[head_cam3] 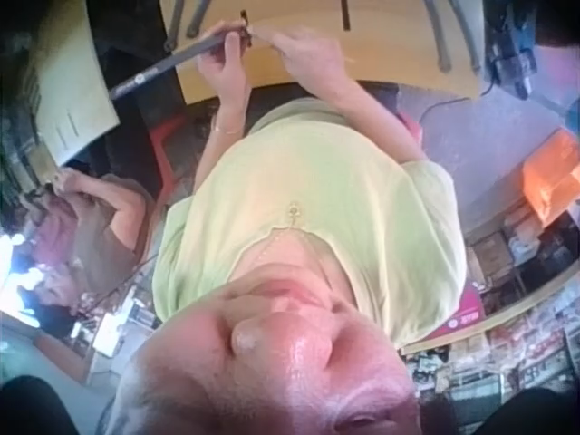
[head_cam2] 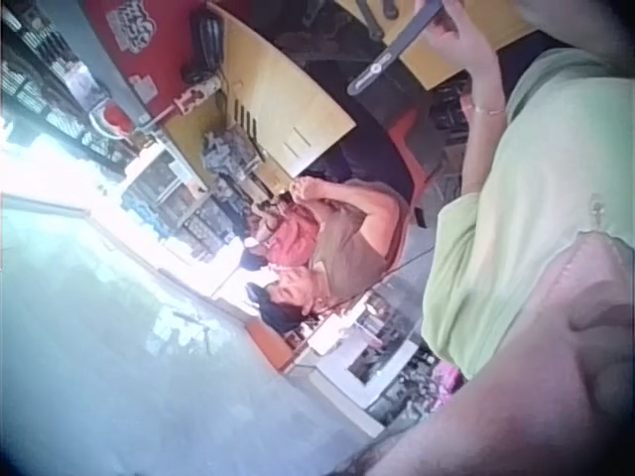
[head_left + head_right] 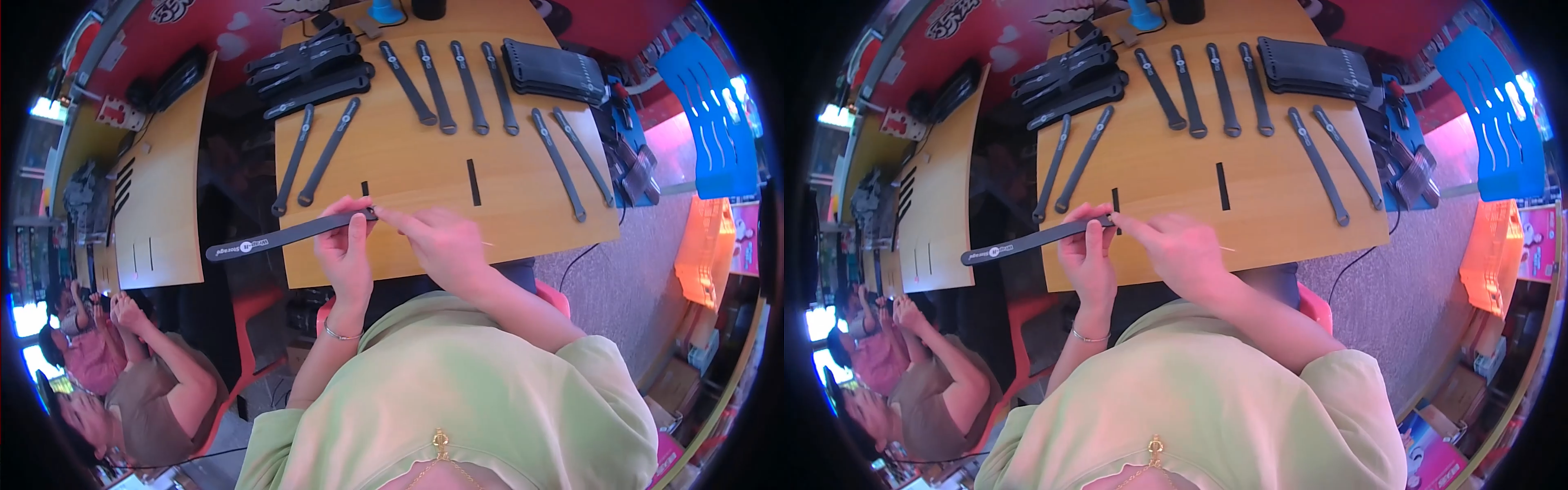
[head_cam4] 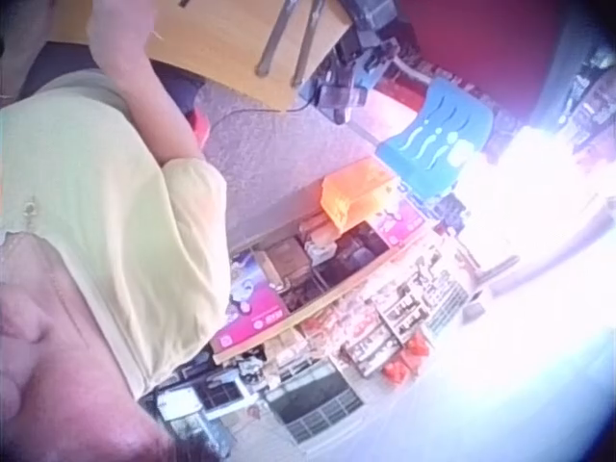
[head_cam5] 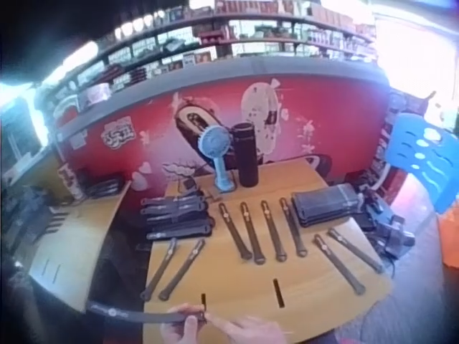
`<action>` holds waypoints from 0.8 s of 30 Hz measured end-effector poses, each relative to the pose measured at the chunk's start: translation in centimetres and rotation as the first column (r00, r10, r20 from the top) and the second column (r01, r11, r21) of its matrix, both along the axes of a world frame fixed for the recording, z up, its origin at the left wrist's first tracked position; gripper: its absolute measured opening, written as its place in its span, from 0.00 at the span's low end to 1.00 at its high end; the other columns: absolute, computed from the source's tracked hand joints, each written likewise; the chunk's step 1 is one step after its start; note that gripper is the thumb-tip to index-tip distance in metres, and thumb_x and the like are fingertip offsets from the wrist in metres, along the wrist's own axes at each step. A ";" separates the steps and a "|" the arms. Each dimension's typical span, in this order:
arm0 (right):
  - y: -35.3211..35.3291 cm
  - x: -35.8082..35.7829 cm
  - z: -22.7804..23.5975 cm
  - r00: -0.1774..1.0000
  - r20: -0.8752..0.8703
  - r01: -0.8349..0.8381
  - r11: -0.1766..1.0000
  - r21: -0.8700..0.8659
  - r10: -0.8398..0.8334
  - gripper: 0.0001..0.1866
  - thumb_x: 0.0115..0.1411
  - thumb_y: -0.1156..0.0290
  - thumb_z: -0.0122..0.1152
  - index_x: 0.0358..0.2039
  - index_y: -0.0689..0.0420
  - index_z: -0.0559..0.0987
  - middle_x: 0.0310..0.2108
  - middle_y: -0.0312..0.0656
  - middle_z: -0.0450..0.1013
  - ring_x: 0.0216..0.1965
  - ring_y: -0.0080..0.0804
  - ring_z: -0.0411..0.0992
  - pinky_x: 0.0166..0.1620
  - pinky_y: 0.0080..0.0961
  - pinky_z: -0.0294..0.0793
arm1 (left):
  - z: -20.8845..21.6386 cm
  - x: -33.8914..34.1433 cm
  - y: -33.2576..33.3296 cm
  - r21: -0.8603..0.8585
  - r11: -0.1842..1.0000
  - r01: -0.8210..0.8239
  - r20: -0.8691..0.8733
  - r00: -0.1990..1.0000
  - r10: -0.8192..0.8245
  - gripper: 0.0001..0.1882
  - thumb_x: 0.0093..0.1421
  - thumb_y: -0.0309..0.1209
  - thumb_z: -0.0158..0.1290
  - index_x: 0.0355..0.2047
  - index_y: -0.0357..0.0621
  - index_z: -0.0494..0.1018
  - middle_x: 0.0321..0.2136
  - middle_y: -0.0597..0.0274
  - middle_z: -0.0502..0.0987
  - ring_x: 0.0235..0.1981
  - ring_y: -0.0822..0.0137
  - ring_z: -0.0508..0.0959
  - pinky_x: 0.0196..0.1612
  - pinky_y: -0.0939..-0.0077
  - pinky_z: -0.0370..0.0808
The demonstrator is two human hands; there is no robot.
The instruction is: Assembling or inspecting black straps by threading a thin wire through small holes on a wooden table.
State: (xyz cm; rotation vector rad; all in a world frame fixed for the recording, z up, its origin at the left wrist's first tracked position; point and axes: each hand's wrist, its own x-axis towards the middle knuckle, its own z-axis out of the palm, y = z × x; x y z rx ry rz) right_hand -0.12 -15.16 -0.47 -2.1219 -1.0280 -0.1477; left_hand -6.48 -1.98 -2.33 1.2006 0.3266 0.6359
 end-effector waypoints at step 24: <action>0.3 1.0 0.3 0.819 -0.570 0.012 0.990 0.138 0.069 0.06 0.58 0.76 0.53 0.37 0.57 0.72 0.25 0.40 0.75 0.27 0.32 0.75 0.29 0.25 0.72 | -0.6 0.5 -0.7 -0.342 0.939 -0.030 -0.067 0.998 0.007 0.12 0.57 0.20 0.53 0.41 0.43 0.66 0.37 0.60 0.75 0.39 0.71 0.77 0.41 0.81 0.76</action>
